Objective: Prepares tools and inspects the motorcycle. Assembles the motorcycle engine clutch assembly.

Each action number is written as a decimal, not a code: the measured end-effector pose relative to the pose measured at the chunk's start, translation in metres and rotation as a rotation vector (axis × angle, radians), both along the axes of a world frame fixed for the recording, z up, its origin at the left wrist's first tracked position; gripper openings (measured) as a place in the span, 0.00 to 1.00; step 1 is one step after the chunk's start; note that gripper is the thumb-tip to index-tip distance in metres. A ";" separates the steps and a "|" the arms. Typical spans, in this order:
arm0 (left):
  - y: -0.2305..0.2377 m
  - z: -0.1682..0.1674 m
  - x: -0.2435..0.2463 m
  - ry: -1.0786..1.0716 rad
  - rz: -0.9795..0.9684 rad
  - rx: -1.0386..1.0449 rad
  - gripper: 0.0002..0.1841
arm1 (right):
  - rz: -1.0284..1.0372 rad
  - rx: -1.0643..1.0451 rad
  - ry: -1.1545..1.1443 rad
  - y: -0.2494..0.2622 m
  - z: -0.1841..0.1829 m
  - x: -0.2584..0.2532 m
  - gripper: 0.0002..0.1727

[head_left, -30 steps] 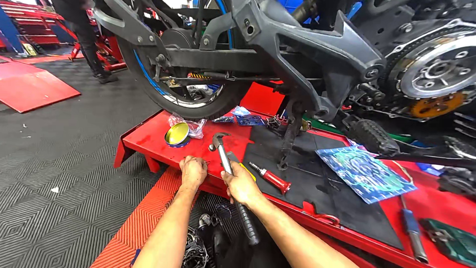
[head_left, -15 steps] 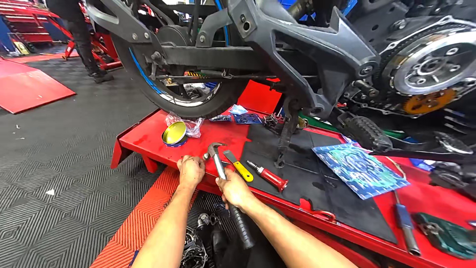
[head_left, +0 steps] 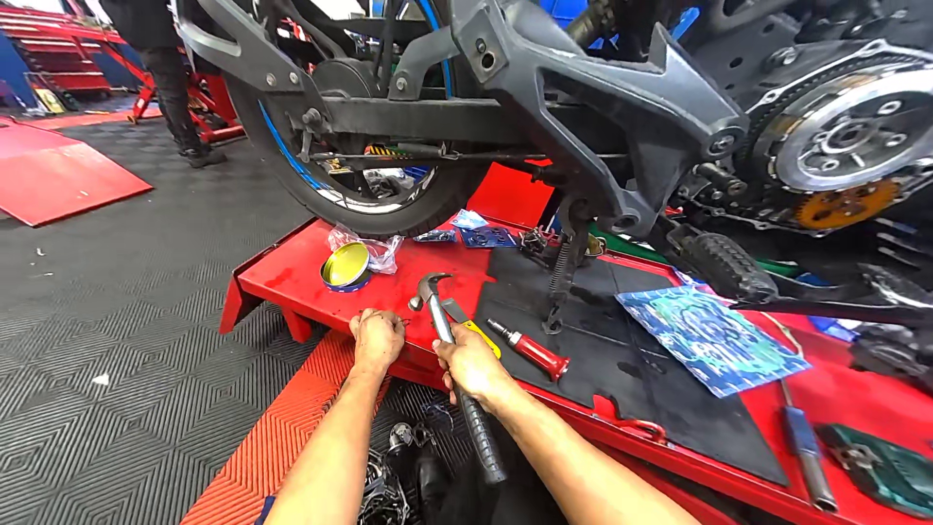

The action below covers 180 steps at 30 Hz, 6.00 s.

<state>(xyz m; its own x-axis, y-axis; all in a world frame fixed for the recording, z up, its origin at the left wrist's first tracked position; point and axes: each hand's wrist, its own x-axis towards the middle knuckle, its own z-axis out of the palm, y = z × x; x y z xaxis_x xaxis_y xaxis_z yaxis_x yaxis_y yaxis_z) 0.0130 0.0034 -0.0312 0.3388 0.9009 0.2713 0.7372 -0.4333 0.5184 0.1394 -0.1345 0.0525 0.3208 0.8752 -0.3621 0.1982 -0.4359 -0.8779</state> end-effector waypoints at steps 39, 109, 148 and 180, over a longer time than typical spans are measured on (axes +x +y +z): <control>0.004 0.011 -0.009 -0.098 -0.053 -0.145 0.12 | 0.063 0.105 -0.543 -0.064 0.028 0.045 0.29; -0.141 0.354 0.348 -0.045 -0.214 0.845 0.36 | -0.217 0.417 -1.836 -0.164 0.225 0.349 0.12; -0.120 0.339 0.374 0.028 -0.433 1.444 0.17 | 0.006 1.100 -1.965 -0.127 0.249 0.412 0.08; -0.134 0.369 0.374 -0.165 -0.257 0.849 0.46 | -0.324 0.830 -1.665 -0.114 0.262 0.374 0.10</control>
